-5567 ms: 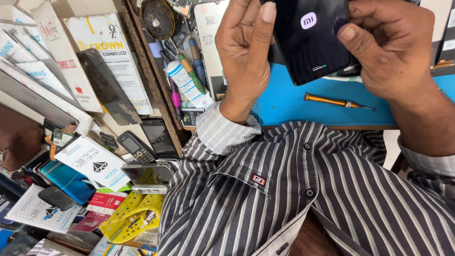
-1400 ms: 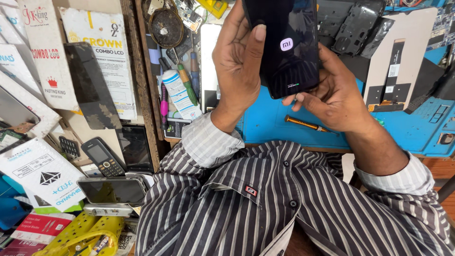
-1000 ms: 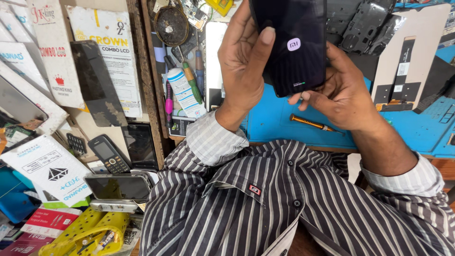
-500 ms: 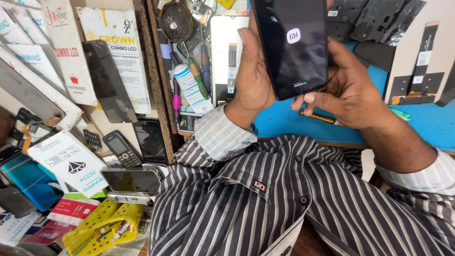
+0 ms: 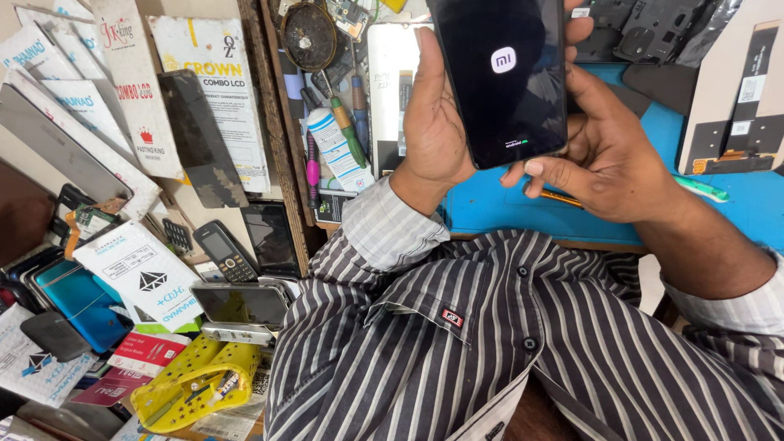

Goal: The person disassembles a smartphone, removes the back cover and battery, and uses a screwdriver and a plastic tool to detach and reattach internal components. They then reassemble the phone and power it on to verify functionality.

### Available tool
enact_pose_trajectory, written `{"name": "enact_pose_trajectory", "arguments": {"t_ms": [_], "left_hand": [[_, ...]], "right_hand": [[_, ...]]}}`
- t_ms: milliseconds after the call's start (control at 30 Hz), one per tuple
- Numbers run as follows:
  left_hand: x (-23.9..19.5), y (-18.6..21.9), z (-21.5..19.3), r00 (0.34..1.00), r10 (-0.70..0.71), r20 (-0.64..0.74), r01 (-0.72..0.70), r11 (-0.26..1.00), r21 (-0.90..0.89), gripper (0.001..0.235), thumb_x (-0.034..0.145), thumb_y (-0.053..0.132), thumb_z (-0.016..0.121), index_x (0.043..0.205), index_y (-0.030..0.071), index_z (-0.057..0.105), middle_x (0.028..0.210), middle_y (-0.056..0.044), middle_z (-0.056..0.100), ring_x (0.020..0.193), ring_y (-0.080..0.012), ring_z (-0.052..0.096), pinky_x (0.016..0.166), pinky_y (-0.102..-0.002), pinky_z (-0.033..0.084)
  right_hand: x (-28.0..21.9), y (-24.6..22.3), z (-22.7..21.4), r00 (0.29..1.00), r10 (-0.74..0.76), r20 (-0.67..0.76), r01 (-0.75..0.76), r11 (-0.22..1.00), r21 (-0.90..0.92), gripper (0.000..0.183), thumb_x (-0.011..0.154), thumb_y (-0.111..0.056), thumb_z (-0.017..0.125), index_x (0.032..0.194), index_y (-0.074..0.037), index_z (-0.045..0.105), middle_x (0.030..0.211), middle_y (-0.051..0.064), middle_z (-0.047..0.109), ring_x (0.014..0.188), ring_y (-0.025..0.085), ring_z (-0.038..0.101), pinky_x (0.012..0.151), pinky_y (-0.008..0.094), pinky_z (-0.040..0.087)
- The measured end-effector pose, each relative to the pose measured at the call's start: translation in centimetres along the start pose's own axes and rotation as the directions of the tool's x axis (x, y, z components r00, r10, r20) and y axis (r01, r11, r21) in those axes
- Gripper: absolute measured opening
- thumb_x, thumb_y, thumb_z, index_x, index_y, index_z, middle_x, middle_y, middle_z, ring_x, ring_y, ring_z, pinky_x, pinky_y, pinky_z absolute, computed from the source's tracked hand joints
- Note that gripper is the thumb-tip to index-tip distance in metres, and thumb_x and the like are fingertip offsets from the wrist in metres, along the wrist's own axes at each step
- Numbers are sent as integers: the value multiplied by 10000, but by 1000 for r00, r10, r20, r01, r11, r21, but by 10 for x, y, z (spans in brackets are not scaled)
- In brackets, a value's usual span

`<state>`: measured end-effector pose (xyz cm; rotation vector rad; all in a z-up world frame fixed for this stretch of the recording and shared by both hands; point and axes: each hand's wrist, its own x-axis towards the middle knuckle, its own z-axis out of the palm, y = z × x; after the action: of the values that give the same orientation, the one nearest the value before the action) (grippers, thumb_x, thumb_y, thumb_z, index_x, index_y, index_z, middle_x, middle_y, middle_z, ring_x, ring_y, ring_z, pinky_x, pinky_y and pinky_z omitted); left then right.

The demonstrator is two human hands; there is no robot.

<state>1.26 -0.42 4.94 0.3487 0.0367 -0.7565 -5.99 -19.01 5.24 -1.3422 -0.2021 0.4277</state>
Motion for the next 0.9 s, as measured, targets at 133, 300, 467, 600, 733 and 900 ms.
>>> {"name": "enact_pose_trajectory", "arguments": {"t_ms": [133, 300, 467, 600, 733, 900], "left_hand": [[0, 3, 12, 999, 33, -25, -34, 998, -45, 941, 1023, 736, 130, 1605, 3, 225, 1580, -277, 365, 1462, -348, 432, 1095, -483, 551], [-3, 5, 17, 997, -32, -63, 17, 973, -230, 940, 1011, 705, 127, 1633, 7, 221, 1572, -281, 344, 1442, -316, 435, 1161, -429, 477], [-2, 3, 12, 996, -3, -92, -8, 992, -127, 881, 1050, 713, 144, 1623, 47, 217, 1638, -283, 351, 1403, -307, 506, 1112, -461, 493], [-3, 2, 8, 997, 11, -81, -22, 992, -125, 867, 1036, 737, 136, 1624, 106, 224, 1638, -260, 367, 1369, -308, 542, 1069, -474, 539], [-3, 3, 0, 999, 45, 2, -45, 997, -60, 843, 1034, 740, 122, 1607, 137, 254, 1612, -212, 369, 1328, -299, 573, 1060, -464, 592], [-3, 0, -13, 996, 69, 64, -70, 998, 12, 801, 1071, 696, 107, 1619, 139, 287, 1588, -197, 402, 1237, -269, 622, 998, -420, 617]], "right_hand": [[2, -6, 3, 1000, 23, -21, -24, 999, -35, 815, 984, 25, 601, 1648, -5, 128, 1248, 211, 661, 1022, 262, 764, 747, 333, 678], [0, -10, 9, 995, 1, -96, -18, 984, -176, 813, 976, 50, 643, 1653, 10, 194, 1157, 203, 707, 1023, 243, 757, 826, 338, 663], [-2, -3, 8, 988, -88, -127, 52, 963, -266, 866, 963, 91, 708, 1676, -2, 225, 1083, 204, 703, 997, 198, 734, 844, 299, 635], [-4, 3, 4, 982, -120, -147, 76, 958, -275, 900, 953, 79, 751, 1683, -11, 234, 1037, 188, 695, 959, 168, 726, 845, 279, 635], [-4, 4, 4, 979, -109, -173, 64, 967, -248, 862, 956, 78, 746, 1677, -5, 280, 1072, 197, 692, 952, 158, 720, 808, 259, 620], [-5, 2, 6, 978, -62, -197, 25, 982, -187, 843, 962, 83, 737, 1680, 9, 301, 1066, 191, 685, 939, 159, 720, 791, 252, 617]]}}
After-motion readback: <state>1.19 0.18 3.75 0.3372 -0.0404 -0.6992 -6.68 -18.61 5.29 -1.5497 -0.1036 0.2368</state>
